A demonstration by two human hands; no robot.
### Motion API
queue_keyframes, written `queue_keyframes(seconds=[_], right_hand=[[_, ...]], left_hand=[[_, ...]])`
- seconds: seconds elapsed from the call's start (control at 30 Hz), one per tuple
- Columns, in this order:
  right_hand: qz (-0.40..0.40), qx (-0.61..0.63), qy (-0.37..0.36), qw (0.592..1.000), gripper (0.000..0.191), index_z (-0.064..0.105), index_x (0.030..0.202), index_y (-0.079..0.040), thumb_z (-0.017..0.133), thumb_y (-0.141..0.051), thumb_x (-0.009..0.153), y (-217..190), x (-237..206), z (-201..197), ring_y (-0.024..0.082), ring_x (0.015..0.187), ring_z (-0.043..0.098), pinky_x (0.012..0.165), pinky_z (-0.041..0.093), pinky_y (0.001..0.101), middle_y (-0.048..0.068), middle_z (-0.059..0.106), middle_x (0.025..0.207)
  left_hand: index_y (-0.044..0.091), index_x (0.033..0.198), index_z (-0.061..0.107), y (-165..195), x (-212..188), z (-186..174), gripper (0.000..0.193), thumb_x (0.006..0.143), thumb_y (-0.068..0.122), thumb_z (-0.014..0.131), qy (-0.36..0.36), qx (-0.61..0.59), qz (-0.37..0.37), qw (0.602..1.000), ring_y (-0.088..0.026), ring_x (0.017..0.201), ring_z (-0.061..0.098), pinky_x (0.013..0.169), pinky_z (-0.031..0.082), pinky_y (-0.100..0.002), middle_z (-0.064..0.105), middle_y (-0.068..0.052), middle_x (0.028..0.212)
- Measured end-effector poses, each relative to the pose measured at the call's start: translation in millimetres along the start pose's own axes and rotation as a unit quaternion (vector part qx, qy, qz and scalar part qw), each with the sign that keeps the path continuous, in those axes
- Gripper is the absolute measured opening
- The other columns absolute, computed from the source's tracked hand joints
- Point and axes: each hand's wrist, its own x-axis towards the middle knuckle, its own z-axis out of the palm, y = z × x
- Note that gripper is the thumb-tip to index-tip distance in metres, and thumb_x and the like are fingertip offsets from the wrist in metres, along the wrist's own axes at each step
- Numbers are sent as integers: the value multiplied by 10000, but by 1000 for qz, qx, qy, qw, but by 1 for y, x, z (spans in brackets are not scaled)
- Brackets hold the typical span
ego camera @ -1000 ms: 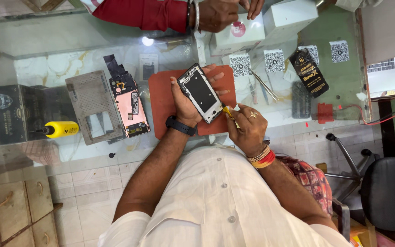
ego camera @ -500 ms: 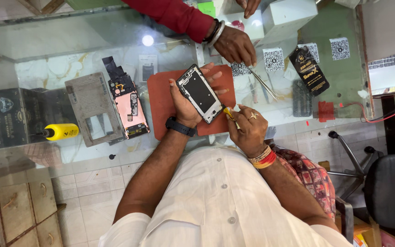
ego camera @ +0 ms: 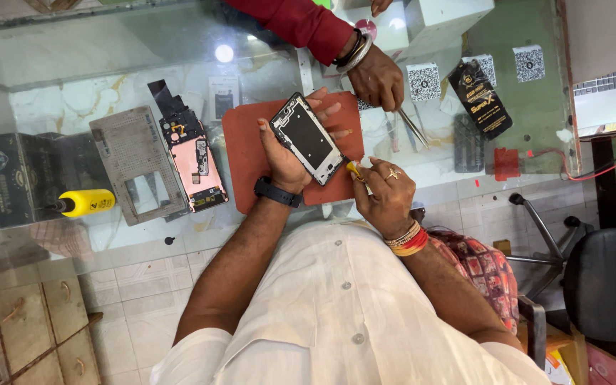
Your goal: The person uses a metal tool to pry and adjust internal components of a disassembled smartphone on a red mat. They then apply adhesive from a yellow bottle along the inner frame edges of the phone chassis. The task remains in progress as the clip ends.
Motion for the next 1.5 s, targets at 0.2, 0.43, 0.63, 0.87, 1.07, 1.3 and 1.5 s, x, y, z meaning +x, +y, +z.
queue_keyframes(seconds=[0.2,0.43,0.63,0.87,1.07,1.3,1.5], right_hand=[[14,-10,-12,1000,180,747,990,4,819,32,828,2,-4,-1,287,768,706,844,633,404,122,670,813],[48,-24,-6,999,186,750,994,-16,803,-14,816,1,-8,-1,335,899,748,769,594,405,148,714,893],[96,1,-8,995,163,746,987,8,783,-10,830,-5,-6,-4,341,853,737,748,591,396,165,690,875],[137,23,-5,990,131,721,941,43,788,2,836,-14,-3,-7,315,729,691,641,540,382,159,675,837],[159,39,-2,987,110,717,927,42,786,14,847,-23,-2,-8,287,705,688,628,529,362,145,673,801],[147,49,7,988,83,733,924,27,773,20,852,-30,-4,-8,265,724,708,640,539,342,140,694,823],[178,64,2,982,102,743,931,34,784,19,839,-30,-7,-9,255,708,699,642,531,349,137,686,797]], left_hand=[[-5,1339,556,1,-2,4,952,937,840,384,-5,35,11,999,-351,1375,558,1000,573,-643,392,-206,1632],[-11,1367,549,2,-6,10,951,937,825,410,-19,43,28,999,-346,1396,542,1018,574,-628,375,-188,1653],[-12,1405,539,2,-16,20,944,941,809,498,-40,98,65,992,-357,1368,556,1008,576,-544,396,-217,1640],[15,1424,522,5,-18,27,965,898,823,548,-77,125,61,987,-333,1353,559,1031,578,-530,392,-222,1648],[23,1467,500,8,-23,30,1018,872,848,547,-85,161,66,981,-339,1384,569,1057,580,-538,395,-222,1631],[30,1516,460,11,-24,29,1048,869,851,546,-86,157,67,981,-333,1382,570,1074,583,-543,384,-221,1645],[30,1530,442,12,-25,31,1061,870,855,542,-84,159,68,981,-335,1383,574,1029,584,-516,386,-222,1647]])
